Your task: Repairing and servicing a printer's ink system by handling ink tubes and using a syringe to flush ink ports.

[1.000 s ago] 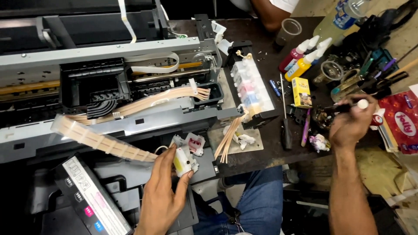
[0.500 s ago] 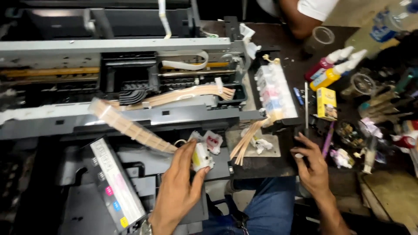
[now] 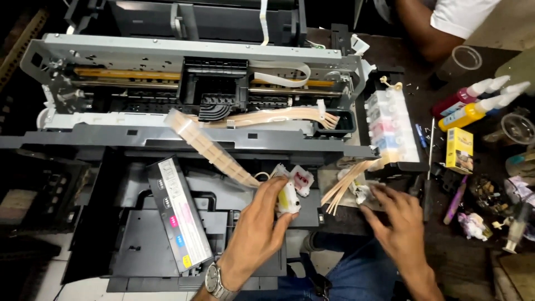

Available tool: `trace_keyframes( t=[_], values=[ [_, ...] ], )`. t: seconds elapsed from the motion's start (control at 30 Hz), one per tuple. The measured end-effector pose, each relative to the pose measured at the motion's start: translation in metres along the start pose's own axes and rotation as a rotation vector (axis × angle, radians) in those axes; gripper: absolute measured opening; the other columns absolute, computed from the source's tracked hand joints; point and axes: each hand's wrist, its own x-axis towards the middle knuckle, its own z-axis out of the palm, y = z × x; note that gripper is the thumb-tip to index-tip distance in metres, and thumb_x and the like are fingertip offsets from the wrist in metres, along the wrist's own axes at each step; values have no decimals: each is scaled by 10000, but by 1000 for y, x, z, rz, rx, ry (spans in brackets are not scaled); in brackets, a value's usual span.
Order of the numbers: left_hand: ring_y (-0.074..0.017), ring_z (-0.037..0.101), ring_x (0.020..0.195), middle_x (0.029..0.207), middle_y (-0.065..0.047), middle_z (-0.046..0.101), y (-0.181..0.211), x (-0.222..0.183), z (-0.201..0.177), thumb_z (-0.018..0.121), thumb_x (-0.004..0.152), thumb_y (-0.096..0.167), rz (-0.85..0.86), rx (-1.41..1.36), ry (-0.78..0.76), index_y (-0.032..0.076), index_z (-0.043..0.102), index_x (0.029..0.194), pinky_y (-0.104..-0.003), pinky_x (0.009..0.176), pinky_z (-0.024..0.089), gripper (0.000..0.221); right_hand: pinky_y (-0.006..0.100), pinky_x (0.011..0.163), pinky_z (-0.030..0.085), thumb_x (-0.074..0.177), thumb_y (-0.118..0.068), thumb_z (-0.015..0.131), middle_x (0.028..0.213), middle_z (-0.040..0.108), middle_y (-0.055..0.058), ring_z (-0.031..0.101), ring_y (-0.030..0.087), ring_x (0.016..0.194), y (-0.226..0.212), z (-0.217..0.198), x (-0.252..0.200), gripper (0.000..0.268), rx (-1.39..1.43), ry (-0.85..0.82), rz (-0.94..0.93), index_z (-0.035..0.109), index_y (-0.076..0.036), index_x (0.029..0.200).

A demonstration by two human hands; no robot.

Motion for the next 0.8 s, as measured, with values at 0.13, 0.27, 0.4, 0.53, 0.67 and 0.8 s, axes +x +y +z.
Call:
trace_keyframes(
  t=[0.13, 0.27, 0.4, 0.53, 0.67, 0.8],
  values=[
    [-392, 532, 1332, 1445, -220, 511, -4, -2, 1, 567, 1020, 174, -9, -2, -23, -7, 398, 1444, -484, 1073, 482, 492, 392, 825, 483, 922, -192, 756, 1187, 724, 69, 552, 277, 970, -8, 13, 10, 361, 1, -64, 36, 733, -100, 1271],
    [-387, 537, 1323, 1435, -232, 514, 0, -1, 0, 546, 1032, 184, 0, -14, -24, -29, 400, 1443, -489, 1094, 473, 486, 369, 783, 508, 895, -185, 790, 1087, 718, 57, 606, 240, 942, 2, 10, 3, 252, 62, -59, 75, 736, -95, 1124],
    [-381, 549, 1305, 1438, -218, 515, -2, -1, 1, 562, 1019, 184, -15, -12, -32, -9, 395, 1449, -488, 1060, 501, 500, 293, 797, 475, 940, -142, 766, 991, 718, 62, 609, 164, 834, -56, -40, 23, 183, 285, 7, 451, 760, -55, 1101],
    [-379, 568, 1293, 1447, -210, 508, -1, -1, 2, 559, 1023, 207, -30, -2, -41, 2, 402, 1451, -481, 1006, 535, 501, 274, 978, 503, 879, -123, 770, 1106, 749, 85, 690, 174, 1045, -103, -54, 31, 221, 539, 49, 515, 748, -48, 1086],
    [-396, 578, 1267, 1418, -236, 517, -1, 0, 2, 581, 1012, 182, 12, 11, -9, -18, 402, 1438, -489, 1026, 532, 504, 297, 845, 644, 825, -164, 758, 1090, 798, 116, 770, 219, 963, -146, -44, 56, 287, 768, -101, 638, 761, -51, 1089],
    [-407, 515, 1344, 1451, -247, 489, -4, -5, 4, 541, 1011, 146, 15, -14, -20, -43, 400, 1436, -499, 1114, 462, 486, 236, 656, 492, 829, -153, 806, 893, 746, 41, 596, 111, 733, -164, -26, 67, 311, 814, -97, 450, 800, -52, 1124]
  ],
)
